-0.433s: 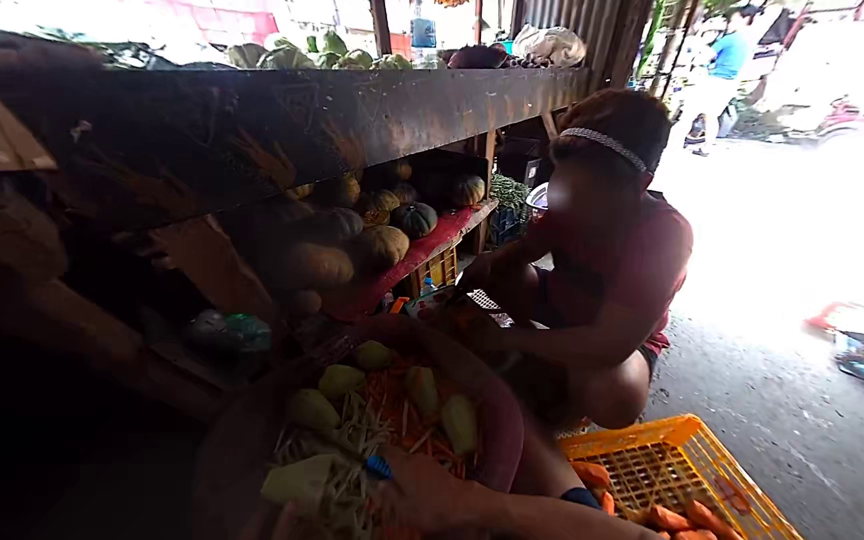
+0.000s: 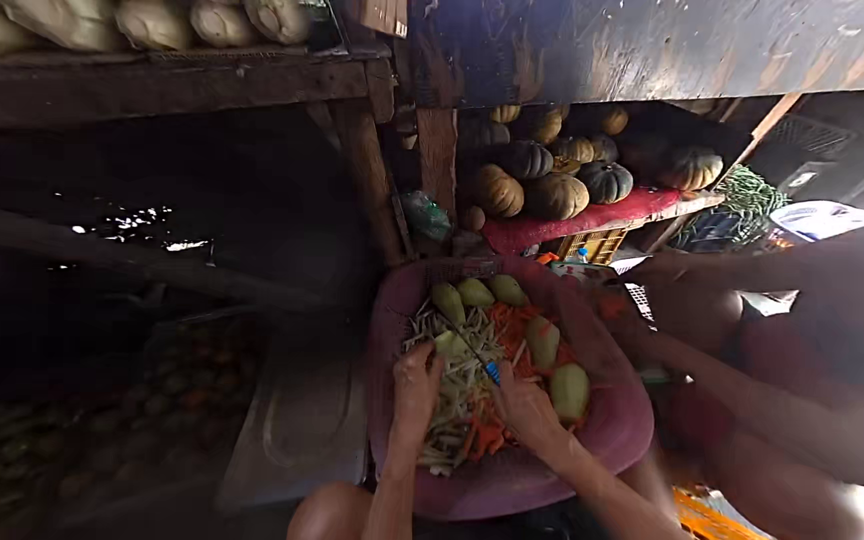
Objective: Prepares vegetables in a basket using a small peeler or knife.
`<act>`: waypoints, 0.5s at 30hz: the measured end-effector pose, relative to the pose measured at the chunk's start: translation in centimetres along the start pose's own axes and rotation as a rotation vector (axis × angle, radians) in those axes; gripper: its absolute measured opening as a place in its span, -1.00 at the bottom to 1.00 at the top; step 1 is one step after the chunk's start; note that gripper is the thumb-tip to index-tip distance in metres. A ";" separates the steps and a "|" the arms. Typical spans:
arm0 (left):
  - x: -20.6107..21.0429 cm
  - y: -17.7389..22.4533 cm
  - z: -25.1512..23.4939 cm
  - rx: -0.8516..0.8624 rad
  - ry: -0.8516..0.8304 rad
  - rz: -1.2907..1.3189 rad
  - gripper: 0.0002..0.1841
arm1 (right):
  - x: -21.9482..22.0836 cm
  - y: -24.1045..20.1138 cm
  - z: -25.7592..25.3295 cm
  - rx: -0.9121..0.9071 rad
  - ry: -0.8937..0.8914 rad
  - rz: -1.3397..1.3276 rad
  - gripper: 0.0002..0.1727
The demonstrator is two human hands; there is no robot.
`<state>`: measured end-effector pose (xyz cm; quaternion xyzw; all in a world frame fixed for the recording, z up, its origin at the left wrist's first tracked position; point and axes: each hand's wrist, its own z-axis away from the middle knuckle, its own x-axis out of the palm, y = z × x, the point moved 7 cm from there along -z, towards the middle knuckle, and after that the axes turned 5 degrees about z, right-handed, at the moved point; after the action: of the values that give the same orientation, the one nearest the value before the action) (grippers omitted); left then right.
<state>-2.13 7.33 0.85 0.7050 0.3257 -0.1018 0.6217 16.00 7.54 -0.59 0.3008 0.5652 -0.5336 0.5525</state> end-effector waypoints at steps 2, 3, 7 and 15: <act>0.2 0.0 0.1 0.041 0.020 -0.015 -0.74 | -0.5 -0.7 0.0 -0.014 0.047 0.015 -0.47; 0.4 0.0 0.2 0.069 0.037 -0.017 -0.75 | -0.7 -1.0 0.0 -0.024 0.071 0.020 -0.49; -0.5 0.5 0.6 0.190 0.201 0.031 -0.78 | 0.0 -0.6 -0.7 0.050 -0.037 0.087 -0.51; -0.1 0.0 0.5 0.127 0.165 -0.006 -0.79 | -0.1 -0.9 -0.5 0.062 -0.093 0.048 -0.50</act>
<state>-2.08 6.78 0.81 0.7481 0.3708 -0.0657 0.5464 15.00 7.76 -0.34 0.3061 0.5147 -0.5509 0.5813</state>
